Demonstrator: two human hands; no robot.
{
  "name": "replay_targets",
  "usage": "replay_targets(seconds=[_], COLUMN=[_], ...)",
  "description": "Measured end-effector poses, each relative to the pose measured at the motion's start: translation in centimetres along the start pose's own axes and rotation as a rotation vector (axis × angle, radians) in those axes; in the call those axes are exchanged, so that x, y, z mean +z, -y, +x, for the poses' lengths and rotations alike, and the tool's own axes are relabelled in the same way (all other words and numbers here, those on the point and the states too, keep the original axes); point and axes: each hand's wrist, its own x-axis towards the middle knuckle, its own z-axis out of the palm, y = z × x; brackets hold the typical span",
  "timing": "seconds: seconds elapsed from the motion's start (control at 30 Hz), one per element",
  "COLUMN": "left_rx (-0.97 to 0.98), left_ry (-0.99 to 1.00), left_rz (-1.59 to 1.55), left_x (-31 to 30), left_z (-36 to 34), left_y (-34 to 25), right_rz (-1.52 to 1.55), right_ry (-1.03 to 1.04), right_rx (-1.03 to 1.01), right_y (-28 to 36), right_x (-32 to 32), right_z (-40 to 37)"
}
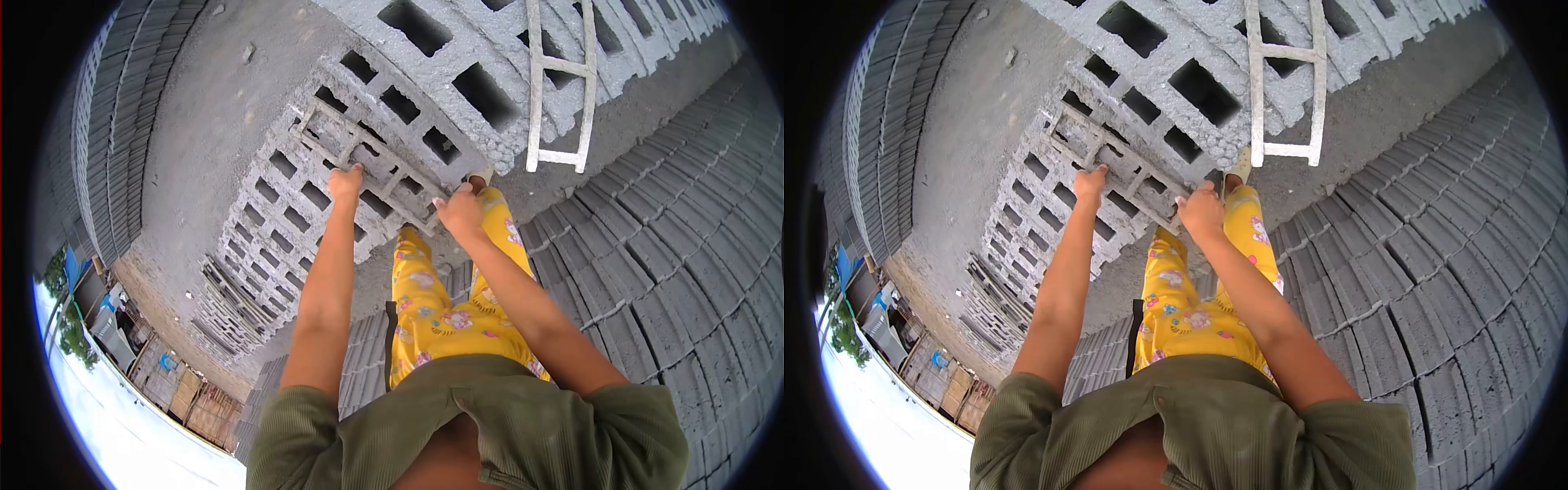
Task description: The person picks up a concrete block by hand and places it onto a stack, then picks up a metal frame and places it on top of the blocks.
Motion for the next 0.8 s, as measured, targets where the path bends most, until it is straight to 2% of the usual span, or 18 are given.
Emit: replay_targets(seconds=[0.07,0.1,0.13,0.17,0.23,0.27,0.3,0.33,0.4,0.43,0.47,0.5,0.57,0.6,0.67,0.73,0.8], left_rx=[0.086,-0.054,-0.088,-0.074,-0.036,0.117,0.081,0.133,-0.084,-0.035,0.021,0.079,-0.049,-0.099,-0.108,-0.086,-0.07], left_ry=[-0.07,0.069,0.067,0.024,0.133,-0.07,-0.027,-0.128,0.065,0.039,0.022,0.013,0.136,0.068,0.076,0.082,0.028], left_rz=[0.085,-0.075,-0.244,-0.292,-0.295,-0.212,-0.231,-0.189,-0.524,-0.635,-0.744,-0.853,-1.043,-1.121,-1.232,-1.237,-1.108], left_x=[-0.6,-1.5,-3.2,-3.2,-4.7,-2.9,-4.5,-6.6,-11.1,-12.4,-13.2,-14.3,-19.9,-22.1,-25.2,-27.3,-29.0], left_z=[-0.8,-1.5,-4.0,-4.5,-5.5,-4.2,-4.6,-5.8,-6.1,-5.0,-3.3,-2.1,-1.3,-0.9,2.0,5.5,8.2], left_y=[-0.2,-1.2,-3.2,-3.6,-4.3,-2.5,-2.6,-2.4,-0.3,2.0,5.1,8.0,12.5,15.0,22.0,29.9,37.3], right_rz=[-0.032,-0.049,-0.035,-0.023,0.011,0.036,0.133,0.184,0.202,0.287,0.273,0.407,0.38,0.349,0.203,0.225,0.194], right_ry=[0.021,0.028,0.032,0.037,0.016,0.0,-0.035,-0.086,-0.216,-0.195,-0.261,-0.218,-0.299,-0.324,-0.252,-0.29,-0.3], right_rx=[-0.003,-0.014,-0.039,-0.065,-0.128,-0.166,-0.177,-0.161,-0.178,-0.176,-0.146,0.022,0.133,0.194,0.297,0.365,0.369], right_y=[-0.8,-0.9,-1.1,-1.6,-2.9,-4.0,-5.4,-7.2,-11.7,-16.2,-20.8,-21.2,-25.3,-26.4,-26.2,-23.6,-20.2], right_x=[-0.2,-0.4,-1.0,-1.7,-3.8,-4.9,-6.1,-6.9,-8.5,-8.2,-7.8,-9.1,-8.9,-8.6,-7.6,-4.2,-0.9], right_z=[0.2,0.3,0.1,-0.3,-0.8,-1.1,-1.4,-1.3,-1.1,0.9,2.6,0.3,-1.2,-2.4,-5.7,-9.3,-13.4])
